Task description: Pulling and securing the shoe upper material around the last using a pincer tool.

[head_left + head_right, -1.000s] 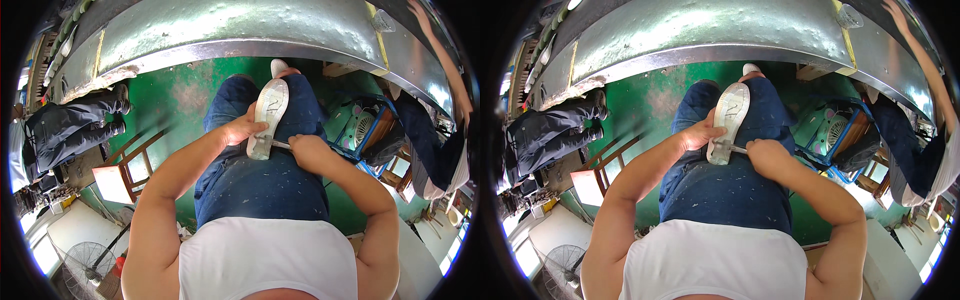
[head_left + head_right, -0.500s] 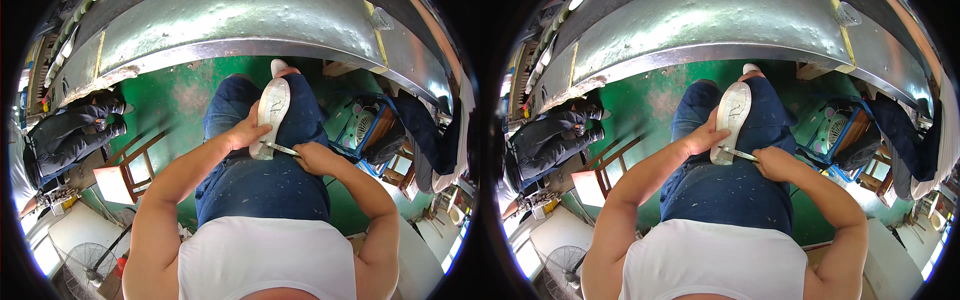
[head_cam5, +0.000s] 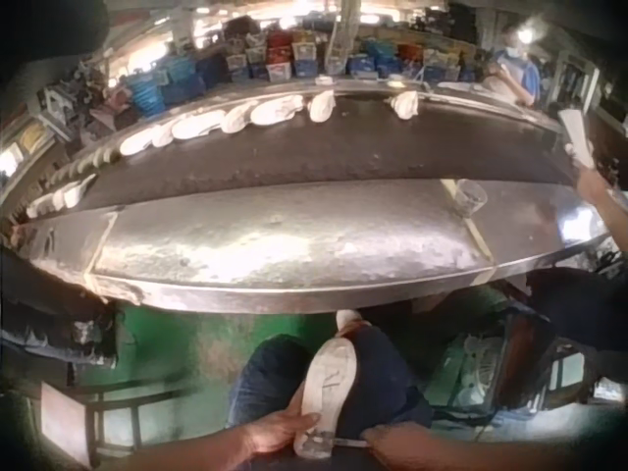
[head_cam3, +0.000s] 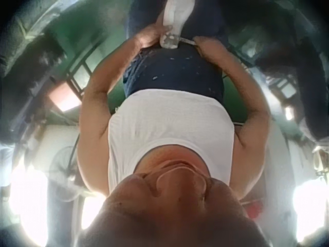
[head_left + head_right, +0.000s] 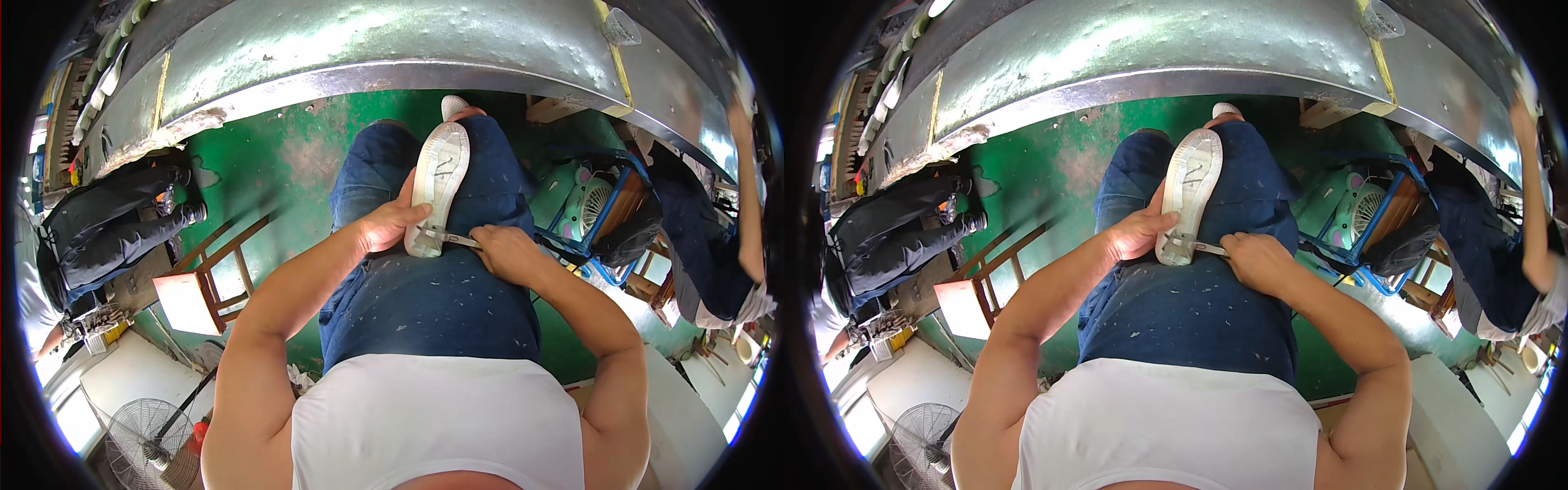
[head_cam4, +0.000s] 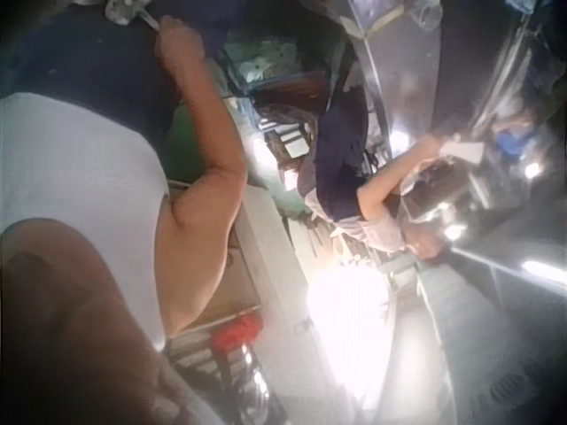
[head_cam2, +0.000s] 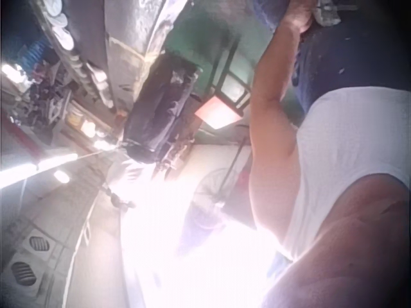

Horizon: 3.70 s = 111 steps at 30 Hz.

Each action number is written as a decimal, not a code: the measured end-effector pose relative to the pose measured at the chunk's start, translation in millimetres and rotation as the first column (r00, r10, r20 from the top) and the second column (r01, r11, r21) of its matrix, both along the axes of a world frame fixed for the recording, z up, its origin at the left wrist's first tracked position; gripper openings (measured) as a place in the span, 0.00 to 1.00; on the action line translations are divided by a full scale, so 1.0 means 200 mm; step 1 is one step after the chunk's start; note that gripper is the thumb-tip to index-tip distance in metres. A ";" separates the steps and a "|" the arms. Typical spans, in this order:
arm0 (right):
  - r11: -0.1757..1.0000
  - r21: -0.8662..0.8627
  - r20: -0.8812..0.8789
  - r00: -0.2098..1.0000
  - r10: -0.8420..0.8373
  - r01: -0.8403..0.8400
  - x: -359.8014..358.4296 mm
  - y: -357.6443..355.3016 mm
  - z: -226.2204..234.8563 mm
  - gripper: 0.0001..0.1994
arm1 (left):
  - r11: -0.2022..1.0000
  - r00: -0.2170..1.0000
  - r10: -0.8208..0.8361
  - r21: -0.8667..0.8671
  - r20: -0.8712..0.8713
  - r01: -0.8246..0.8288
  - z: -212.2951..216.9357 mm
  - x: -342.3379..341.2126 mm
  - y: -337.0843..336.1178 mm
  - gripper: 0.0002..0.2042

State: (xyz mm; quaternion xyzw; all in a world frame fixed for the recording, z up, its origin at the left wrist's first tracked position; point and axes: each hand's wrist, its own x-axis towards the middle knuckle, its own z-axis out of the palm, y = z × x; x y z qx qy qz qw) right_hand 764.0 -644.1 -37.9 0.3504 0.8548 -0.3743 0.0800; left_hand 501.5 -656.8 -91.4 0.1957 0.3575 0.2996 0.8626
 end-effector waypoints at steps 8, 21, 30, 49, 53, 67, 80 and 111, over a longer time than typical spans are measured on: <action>0.996 -0.072 0.286 0.958 -0.023 0.045 0.06 -0.01 0.09 0.13 | 0.882 0.796 -0.096 0.320 -0.597 0.346 -0.06 0.05 -0.14 0.44; 0.981 -0.074 0.108 0.979 -0.171 0.179 -0.07 0.03 0.04 0.20 | 0.899 0.847 -0.173 0.271 -0.502 0.345 0.04 0.03 -0.09 0.52; 0.977 -0.171 0.117 0.987 -0.112 0.131 -0.10 0.05 0.12 0.21 | 0.929 0.904 -0.178 0.237 -0.389 0.284 0.04 0.01 -0.12 0.58; 0.849 0.351 -0.353 0.896 -0.269 0.394 0.09 0.42 0.48 0.18 | 0.614 -0.020 0.222 0.124 -0.975 0.780 0.21 0.17 0.26 0.40; 0.583 0.709 -0.278 0.917 -0.285 0.396 0.05 0.76 0.50 0.20 | 0.802 0.584 0.127 0.429 -0.802 0.415 -0.06 0.21 0.30 0.37; 0.423 0.755 -0.445 0.865 -0.231 0.501 0.06 1.16 0.38 0.18 | 0.690 0.834 0.239 0.691 -0.497 0.214 1.35 -0.50 1.00 0.30; 0.529 0.676 -0.493 0.848 -0.192 0.513 0.01 1.16 0.45 0.20 | 0.671 -0.702 0.594 -0.241 -0.392 0.702 0.79 -0.97 2.29 0.30; 0.526 0.532 -0.644 0.721 -0.257 0.663 0.18 1.21 0.31 0.16 | 0.833 0.868 0.308 0.551 -0.389 -0.048 0.72 -0.02 3.39 0.22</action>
